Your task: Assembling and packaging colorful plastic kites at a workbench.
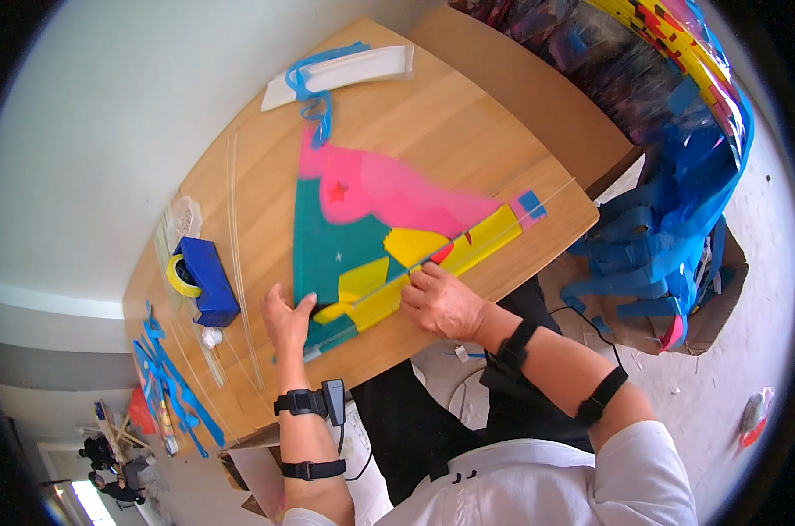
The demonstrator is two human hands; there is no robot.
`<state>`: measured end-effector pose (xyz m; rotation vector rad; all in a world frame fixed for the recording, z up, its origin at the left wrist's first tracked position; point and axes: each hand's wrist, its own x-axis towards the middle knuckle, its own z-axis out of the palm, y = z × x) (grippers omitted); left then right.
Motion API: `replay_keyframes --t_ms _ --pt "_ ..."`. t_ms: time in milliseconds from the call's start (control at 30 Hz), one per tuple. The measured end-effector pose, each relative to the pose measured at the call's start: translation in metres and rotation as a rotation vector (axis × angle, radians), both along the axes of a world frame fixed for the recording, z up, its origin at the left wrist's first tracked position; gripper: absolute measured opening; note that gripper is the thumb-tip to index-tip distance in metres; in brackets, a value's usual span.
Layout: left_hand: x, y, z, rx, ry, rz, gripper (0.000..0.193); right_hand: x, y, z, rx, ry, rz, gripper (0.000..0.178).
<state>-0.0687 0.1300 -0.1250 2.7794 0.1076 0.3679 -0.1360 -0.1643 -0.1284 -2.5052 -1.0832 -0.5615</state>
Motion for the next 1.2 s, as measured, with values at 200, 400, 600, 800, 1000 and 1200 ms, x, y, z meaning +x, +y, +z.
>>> replay_keyframes --t_ms 200,400,600,800,1000,1200 --pt "0.005 0.004 0.025 -0.206 0.477 -0.007 0.039 -0.021 0.005 -0.004 0.129 0.027 -0.003 0.014" --pt "-0.018 0.031 0.035 -0.370 0.557 -0.351 0.017 -0.019 0.002 -0.008 0.244 0.097 -0.031 0.017" --pt "-0.059 0.027 0.022 0.187 -0.009 -0.526 0.041 -0.018 0.001 -0.007 0.359 0.210 -0.035 0.016" --pt "-0.068 0.036 -0.002 0.433 -0.092 -0.572 0.060 -0.017 -0.002 -0.010 0.411 0.302 0.014 0.015" --pt "-0.065 0.037 -0.002 0.450 -0.092 -0.626 0.065 -0.019 -0.007 -0.003 0.440 0.332 -0.063 0.036" --pt "-0.064 0.039 0.001 0.470 -0.090 -0.636 0.065 -0.011 -0.029 0.007 0.115 0.286 -0.255 0.083"
